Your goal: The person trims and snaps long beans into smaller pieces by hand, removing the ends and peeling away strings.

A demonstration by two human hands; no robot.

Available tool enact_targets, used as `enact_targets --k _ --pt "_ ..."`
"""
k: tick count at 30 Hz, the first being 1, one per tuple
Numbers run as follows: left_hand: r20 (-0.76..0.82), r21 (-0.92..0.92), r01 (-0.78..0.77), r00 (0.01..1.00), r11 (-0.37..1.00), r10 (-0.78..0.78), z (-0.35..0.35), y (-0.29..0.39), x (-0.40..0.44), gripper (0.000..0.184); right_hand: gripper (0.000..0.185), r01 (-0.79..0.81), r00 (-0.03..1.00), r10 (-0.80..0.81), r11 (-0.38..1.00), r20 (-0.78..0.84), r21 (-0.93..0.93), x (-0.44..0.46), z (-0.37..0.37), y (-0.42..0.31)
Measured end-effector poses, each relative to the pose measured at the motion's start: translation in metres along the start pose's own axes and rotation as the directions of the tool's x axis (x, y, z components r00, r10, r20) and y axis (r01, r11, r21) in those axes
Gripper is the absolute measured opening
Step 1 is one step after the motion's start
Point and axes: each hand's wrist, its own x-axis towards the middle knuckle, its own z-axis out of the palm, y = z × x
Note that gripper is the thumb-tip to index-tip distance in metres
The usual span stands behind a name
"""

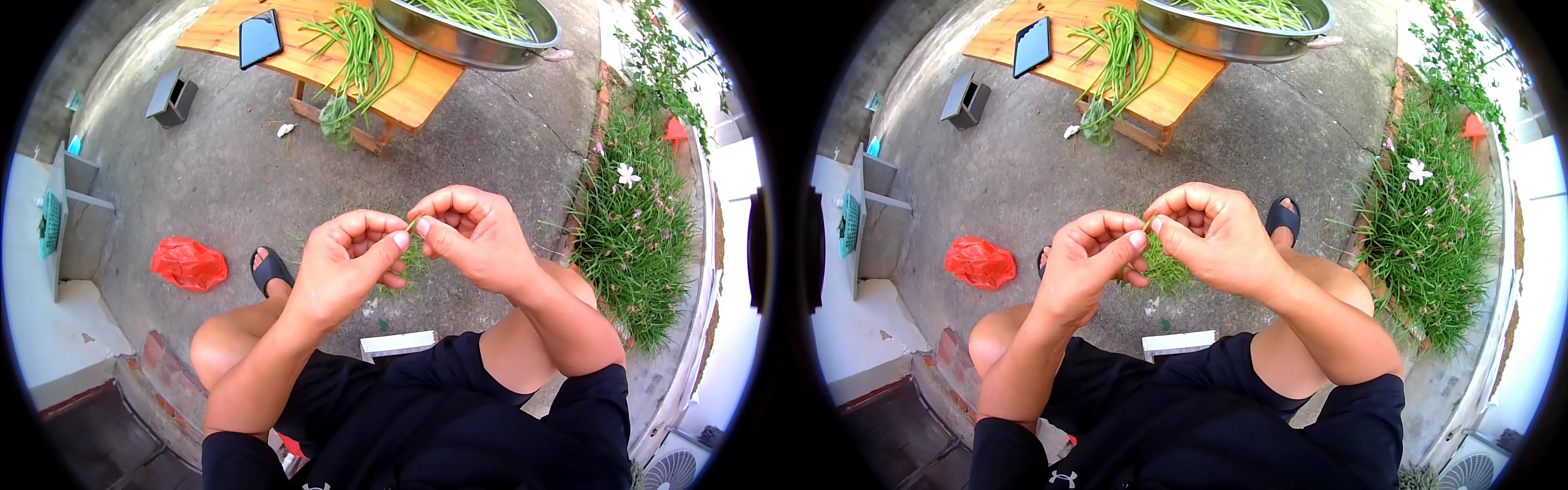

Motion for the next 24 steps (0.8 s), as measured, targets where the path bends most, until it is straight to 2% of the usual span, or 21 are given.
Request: enact_targets --k 6,9,12,15,18,21,24 --pt "0.004 0.000 -0.015 1.000 1.000 0.015 0.0015 -0.0010 0.0001 0.018 0.011 -0.019 1.000 0.020 0.999 0.019 -0.048 -0.0012 -0.0002 0.0014" --pt "-0.010 0.005 -0.008 1.000 1.000 0.008 0.0016 -0.0026 0.0003 0.017 0.010 -0.032 0.999 0.032 0.991 -0.004 -0.128 -0.0021 0.0009 0.0006" --pt "-0.067 0.127 -0.057 0.996 0.990 0.066 0.0045 -0.0035 0.0003 0.014 0.009 0.045 0.998 -0.058 0.938 -0.025 -0.344 -0.0009 0.0016 0.0005" --pt "-0.114 0.258 -0.108 0.983 0.960 0.141 0.0067 -0.0034 -0.0007 0.011 0.009 0.108 0.991 -0.128 0.915 -0.027 -0.388 -0.0006 0.0025 0.0006" --pt "-0.117 0.250 -0.101 0.984 0.963 0.134 0.0059 -0.0030 -0.0015 0.008 0.009 0.050 0.997 -0.065 0.934 -0.031 -0.354 -0.0019 0.0022 -0.0015" --pt "-0.135 0.324 -0.130 0.974 0.937 0.182 0.0062 -0.0052 -0.0011 0.009 0.009 0.097 0.993 -0.117 0.911 -0.025 -0.400 -0.0010 0.0027 -0.0026" --pt "-0.121 0.501 -0.227 0.937 0.835 0.327 0.0071 -0.0039 -0.0033 0.009 0.010 0.158 0.980 -0.194 0.894 -0.044 -0.419 0.0014 0.0033 -0.0002"
